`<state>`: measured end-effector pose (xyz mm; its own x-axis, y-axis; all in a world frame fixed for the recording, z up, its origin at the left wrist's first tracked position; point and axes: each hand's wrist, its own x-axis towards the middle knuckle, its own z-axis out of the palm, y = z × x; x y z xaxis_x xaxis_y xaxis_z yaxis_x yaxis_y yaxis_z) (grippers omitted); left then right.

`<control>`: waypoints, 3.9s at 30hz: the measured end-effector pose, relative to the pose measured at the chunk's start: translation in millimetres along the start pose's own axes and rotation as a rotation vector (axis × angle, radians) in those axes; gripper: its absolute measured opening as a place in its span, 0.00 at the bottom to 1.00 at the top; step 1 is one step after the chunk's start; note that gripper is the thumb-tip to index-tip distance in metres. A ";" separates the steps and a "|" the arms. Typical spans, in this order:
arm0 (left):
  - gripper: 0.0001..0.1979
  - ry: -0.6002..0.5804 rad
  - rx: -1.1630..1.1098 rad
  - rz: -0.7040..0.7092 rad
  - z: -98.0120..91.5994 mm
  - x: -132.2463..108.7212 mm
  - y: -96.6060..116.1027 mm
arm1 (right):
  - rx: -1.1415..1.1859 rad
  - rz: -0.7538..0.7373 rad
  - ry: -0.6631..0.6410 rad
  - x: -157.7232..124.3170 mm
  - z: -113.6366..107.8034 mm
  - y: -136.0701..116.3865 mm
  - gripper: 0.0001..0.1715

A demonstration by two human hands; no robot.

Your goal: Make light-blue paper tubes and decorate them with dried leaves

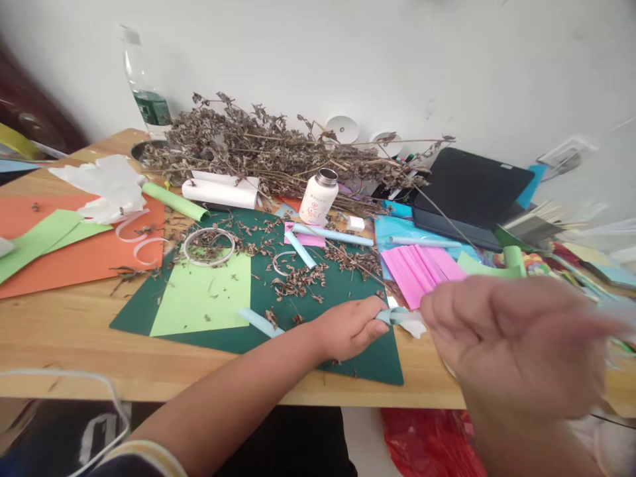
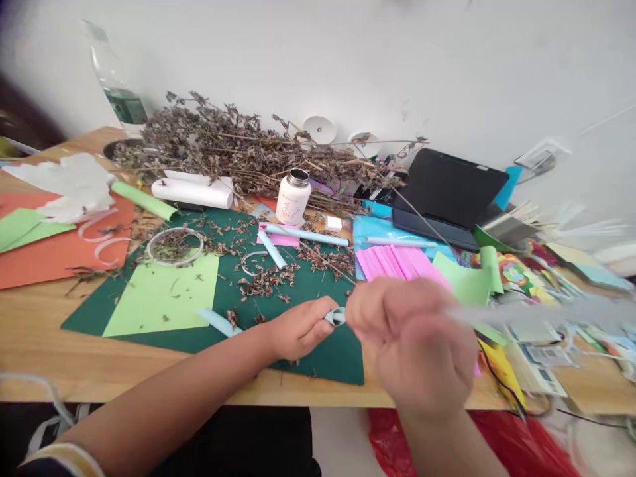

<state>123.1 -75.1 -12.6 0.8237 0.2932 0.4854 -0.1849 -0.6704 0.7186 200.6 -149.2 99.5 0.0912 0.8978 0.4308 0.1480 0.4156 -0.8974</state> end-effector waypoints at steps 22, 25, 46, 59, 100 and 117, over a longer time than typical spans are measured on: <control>0.26 -0.017 -0.006 -0.015 -2.4 -0.7 2.9 | -0.169 -0.054 0.028 10.6 -15.5 4.5 0.17; 0.26 -0.017 -0.011 -0.023 -4.5 -0.1 5.1 | -0.134 -0.041 -0.024 12.4 -18.8 7.0 0.15; 0.21 0.023 -0.167 -0.014 -5.5 -2.3 -2.8 | -0.901 0.084 -0.471 16.0 -43.2 -22.5 0.07; 0.21 0.017 -0.159 -0.058 -6.5 -3.5 -4.9 | -0.874 -0.203 -0.432 17.1 -41.5 -31.0 0.08; 0.24 -0.002 -0.105 -0.039 -3.6 -2.4 -2.3 | -0.902 -0.188 -0.354 6.9 -48.2 -32.4 0.07; 0.24 -0.007 -0.067 -0.002 -3.3 0.2 -1.7 | -0.965 -0.167 -0.414 13.6 -42.3 -18.6 0.07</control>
<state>121.9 -71.7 -12.0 0.8275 0.2898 0.4809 -0.2186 -0.6226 0.7514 240.7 -150.9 126.0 -0.3173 0.8952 0.3129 0.8627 0.4095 -0.2968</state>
